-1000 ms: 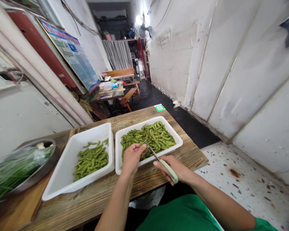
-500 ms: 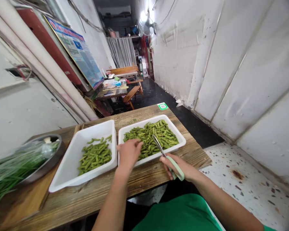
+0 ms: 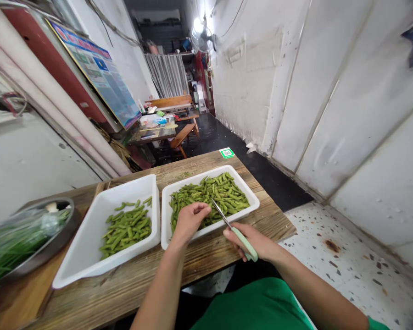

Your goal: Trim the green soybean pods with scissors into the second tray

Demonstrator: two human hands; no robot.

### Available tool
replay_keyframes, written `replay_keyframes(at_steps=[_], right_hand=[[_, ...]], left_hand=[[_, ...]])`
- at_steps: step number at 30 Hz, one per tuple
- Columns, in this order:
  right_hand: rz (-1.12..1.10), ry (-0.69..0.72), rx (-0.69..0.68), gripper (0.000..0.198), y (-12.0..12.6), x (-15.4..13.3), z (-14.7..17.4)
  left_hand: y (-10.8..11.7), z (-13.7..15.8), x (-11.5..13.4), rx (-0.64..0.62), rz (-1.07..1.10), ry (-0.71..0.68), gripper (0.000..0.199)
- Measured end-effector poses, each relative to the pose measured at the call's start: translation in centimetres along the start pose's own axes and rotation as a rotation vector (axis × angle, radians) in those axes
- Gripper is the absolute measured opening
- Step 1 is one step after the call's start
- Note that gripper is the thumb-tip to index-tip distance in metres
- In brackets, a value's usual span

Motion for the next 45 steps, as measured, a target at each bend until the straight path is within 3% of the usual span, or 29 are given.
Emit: replay_keyframes(at_steps=[9, 16, 21, 26, 31, 40, 45], right_hand=[[0.108, -0.008, 0.021, 0.040, 0.2, -1.0, 0.3], [0.142, -0.027, 0.048, 0.036, 0.0, -2.2, 0.7], [0.108, -0.081, 0.052, 0.039, 0.0, -1.4, 0.5], [-0.045, 0.016, 0.003, 0.041, -0.5, -1.1, -0.1], [-0.100, 0.051, -0.057, 0.042, -1.2, -1.6, -0.2], [-0.127, 0.074, -0.053, 0.041, -1.4, -2.6, -0.2], [-0.173, 0.086, -0.038, 0.041, -1.5, -2.8, -0.3]], left_hand=[[-0.3, 0.8, 0.2, 0.029, 0.019, -0.017, 0.027], [-0.8, 1.0, 0.7, -0.019, -0.053, -0.010, 0.024], [-0.9, 0.9, 0.7, -0.038, -0.014, 0.023, 0.020], [0.5, 0.6, -0.6, 0.086, 0.286, 0.011, 0.026], [0.2, 0.8, -0.9, 0.039, 0.644, 0.032, 0.028], [-0.9, 1.6, 0.2, 0.134, 0.474, -0.048, 0.030], [-1.4, 2.0, 0.4, 0.082, 0.443, -0.036, 0.027]])
Point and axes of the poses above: each hand's wrist, its own z-axis away from the middle knuckle, its own y-axis out of the back of the hand, x = y × z, the point moved 6 cm from there along -z, towards the middle knuckle, and after that the axes turned 15 degrees about -x, right-handed, at the moved point
